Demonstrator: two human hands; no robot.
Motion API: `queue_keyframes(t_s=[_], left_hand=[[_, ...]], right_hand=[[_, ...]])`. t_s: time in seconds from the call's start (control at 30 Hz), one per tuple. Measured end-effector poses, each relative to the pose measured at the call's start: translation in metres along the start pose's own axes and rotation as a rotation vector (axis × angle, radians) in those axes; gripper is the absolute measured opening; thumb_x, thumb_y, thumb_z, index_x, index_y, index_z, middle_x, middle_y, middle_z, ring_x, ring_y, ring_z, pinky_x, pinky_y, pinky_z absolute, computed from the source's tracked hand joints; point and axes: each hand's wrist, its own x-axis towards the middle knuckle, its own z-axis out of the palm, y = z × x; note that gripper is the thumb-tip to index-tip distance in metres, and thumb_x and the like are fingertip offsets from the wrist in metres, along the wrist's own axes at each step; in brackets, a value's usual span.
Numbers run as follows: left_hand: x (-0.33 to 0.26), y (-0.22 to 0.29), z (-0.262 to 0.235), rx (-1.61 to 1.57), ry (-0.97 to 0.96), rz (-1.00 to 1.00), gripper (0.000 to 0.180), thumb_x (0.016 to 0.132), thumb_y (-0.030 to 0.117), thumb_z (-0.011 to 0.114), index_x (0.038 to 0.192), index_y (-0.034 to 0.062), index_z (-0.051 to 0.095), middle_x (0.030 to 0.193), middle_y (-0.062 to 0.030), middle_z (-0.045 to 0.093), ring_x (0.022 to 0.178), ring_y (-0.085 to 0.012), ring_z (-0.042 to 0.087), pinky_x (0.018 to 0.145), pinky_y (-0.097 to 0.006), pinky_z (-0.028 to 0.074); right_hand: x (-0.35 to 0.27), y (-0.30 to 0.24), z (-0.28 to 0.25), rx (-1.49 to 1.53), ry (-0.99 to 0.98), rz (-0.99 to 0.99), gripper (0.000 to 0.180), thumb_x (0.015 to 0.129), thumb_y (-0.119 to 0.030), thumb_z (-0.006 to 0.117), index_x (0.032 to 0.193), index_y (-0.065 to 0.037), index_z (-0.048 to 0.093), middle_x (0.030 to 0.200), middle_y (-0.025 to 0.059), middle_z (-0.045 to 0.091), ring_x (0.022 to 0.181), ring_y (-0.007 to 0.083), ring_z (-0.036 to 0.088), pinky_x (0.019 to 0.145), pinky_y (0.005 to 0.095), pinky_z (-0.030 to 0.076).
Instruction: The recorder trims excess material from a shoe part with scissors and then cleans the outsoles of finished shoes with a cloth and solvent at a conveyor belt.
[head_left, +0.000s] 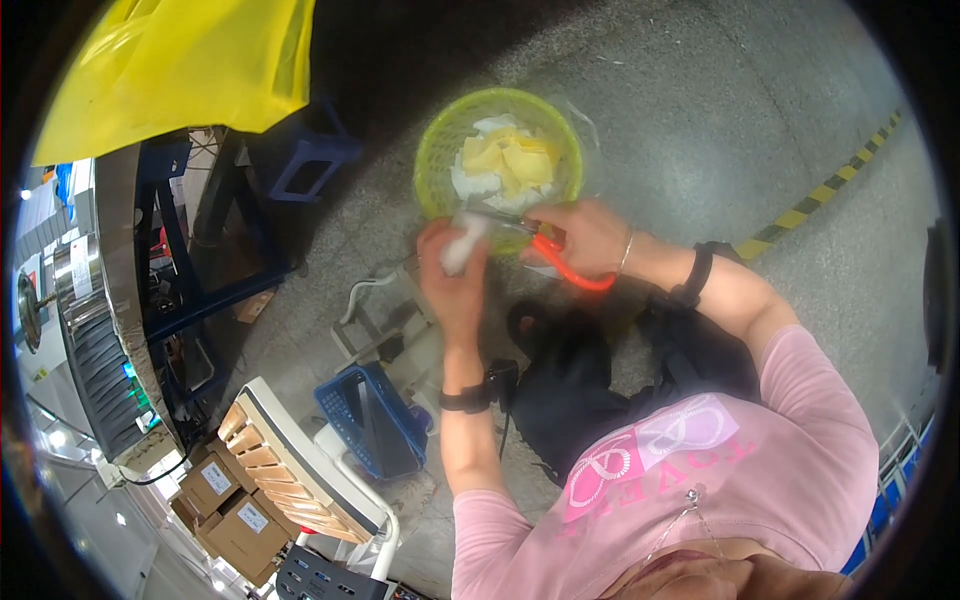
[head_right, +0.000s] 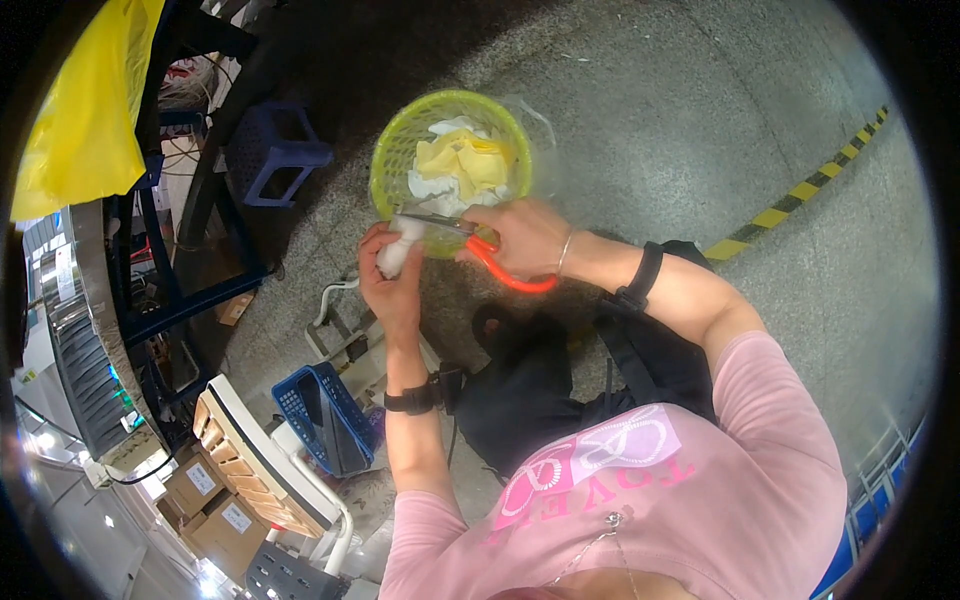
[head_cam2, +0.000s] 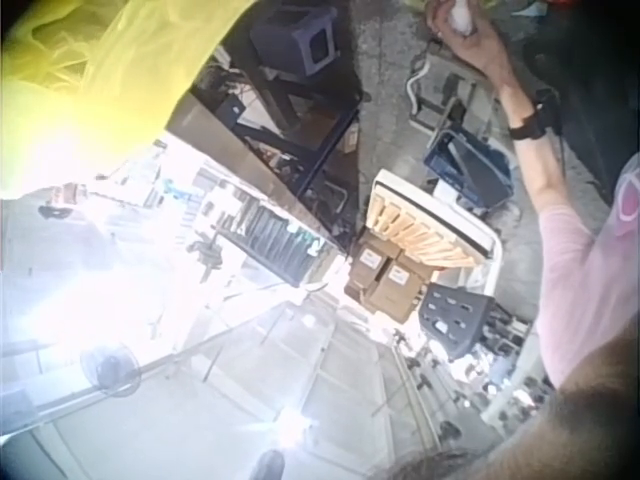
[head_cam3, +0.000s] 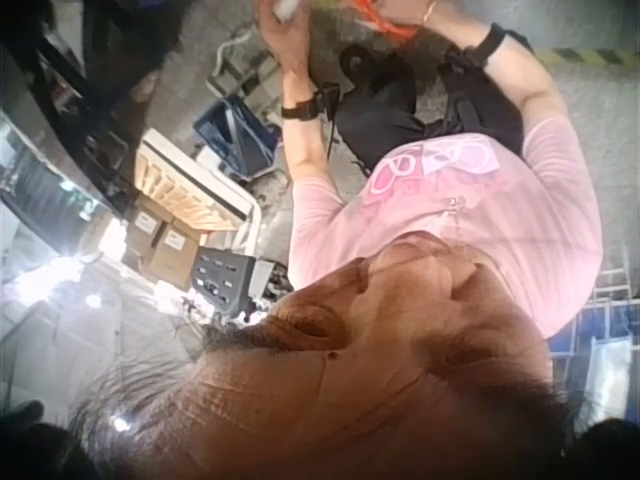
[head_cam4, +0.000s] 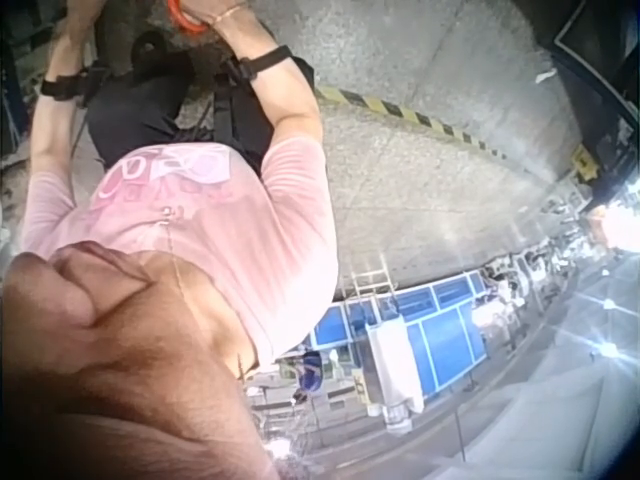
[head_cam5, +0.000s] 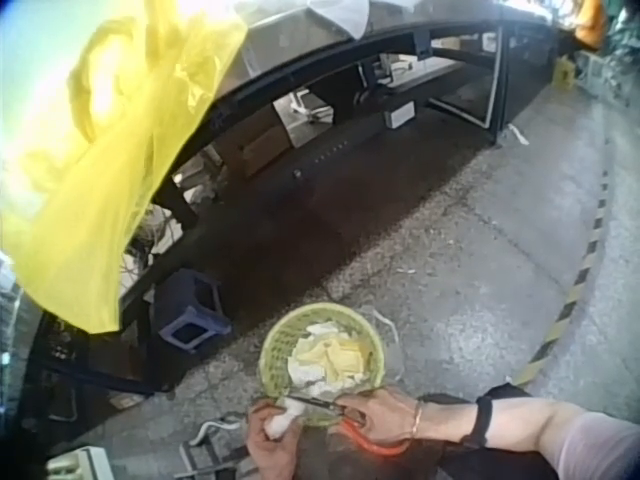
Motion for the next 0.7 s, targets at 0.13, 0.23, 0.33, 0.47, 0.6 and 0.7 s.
queue_keyframes(t_s=[0.13, 0.23, 0.33, 0.47, 0.6, 0.7], left_hand=[[0.000, 0.007, 0.002, 0.107, -0.018, 0.020, 0.030, 0.072, -0.005, 0.077, 0.097, 0.0047, 0.062, 0.120, -0.0097, 0.056, 0.113, -0.0224, 0.053, 0.097, -0.032, 0.042], [0.000, 0.010, 0.005, 0.153, -0.038, 0.033, 0.028, 0.071, -0.004, 0.078, 0.093, 0.0045, 0.063, 0.118, -0.0101, 0.057, 0.113, -0.0234, 0.054, 0.096, -0.033, 0.043], [0.000, 0.011, 0.006, 0.158, -0.020, 0.048, 0.027, 0.071, -0.004, 0.079, 0.092, 0.0043, 0.063, 0.118, -0.0102, 0.057, 0.112, -0.0238, 0.054, 0.095, -0.033, 0.044], [0.002, 0.010, 0.006, 0.207, -0.012, 0.092, 0.026, 0.071, -0.004, 0.079, 0.090, 0.0043, 0.063, 0.118, -0.0102, 0.057, 0.112, -0.0237, 0.054, 0.095, -0.033, 0.044], [0.003, 0.006, 0.010, 0.185, -0.010, 0.109, 0.028, 0.071, -0.004, 0.079, 0.092, 0.0049, 0.062, 0.117, -0.0102, 0.057, 0.112, -0.0235, 0.054, 0.095, -0.033, 0.044], [0.004, 0.001, 0.009, 0.236, 0.008, 0.108, 0.037, 0.071, -0.005, 0.078, 0.101, 0.0048, 0.060, 0.116, -0.0104, 0.057, 0.111, -0.0227, 0.054, 0.095, -0.033, 0.044]], right_hand=[[0.002, 0.004, 0.001, 0.087, 0.009, -0.019, 0.052, 0.079, -0.051, 0.074, 0.110, -0.011, 0.060, 0.089, 0.0200, 0.066, 0.083, 0.0375, 0.066, 0.071, 0.0428, 0.051], [0.002, 0.013, 0.010, 0.046, 0.096, -0.149, 0.061, 0.076, -0.037, 0.081, 0.122, -0.006, 0.056, 0.091, 0.0129, 0.060, 0.077, 0.0300, 0.060, 0.068, 0.0392, 0.048], [0.003, 0.001, 0.000, 0.125, 0.008, -0.027, 0.053, 0.079, -0.049, 0.075, 0.111, -0.010, 0.059, 0.096, 0.0191, 0.065, 0.087, 0.0386, 0.064, 0.074, 0.0435, 0.050], [0.004, -0.004, -0.009, 0.086, -0.052, 0.055, 0.050, 0.080, -0.049, 0.074, 0.110, -0.011, 0.059, 0.086, 0.0179, 0.066, 0.081, 0.0388, 0.065, 0.069, 0.0440, 0.050], [0.004, 0.010, -0.001, 0.052, -0.039, 0.056, 0.046, 0.083, -0.050, 0.070, 0.107, -0.012, 0.061, 0.071, 0.0168, 0.065, 0.069, 0.0393, 0.064, 0.062, 0.0445, 0.049], [0.004, 0.017, 0.006, 0.029, -0.014, 0.051, 0.046, 0.084, -0.051, 0.069, 0.107, -0.012, 0.062, 0.067, 0.0164, 0.064, 0.065, 0.0393, 0.064, 0.059, 0.0447, 0.049]])
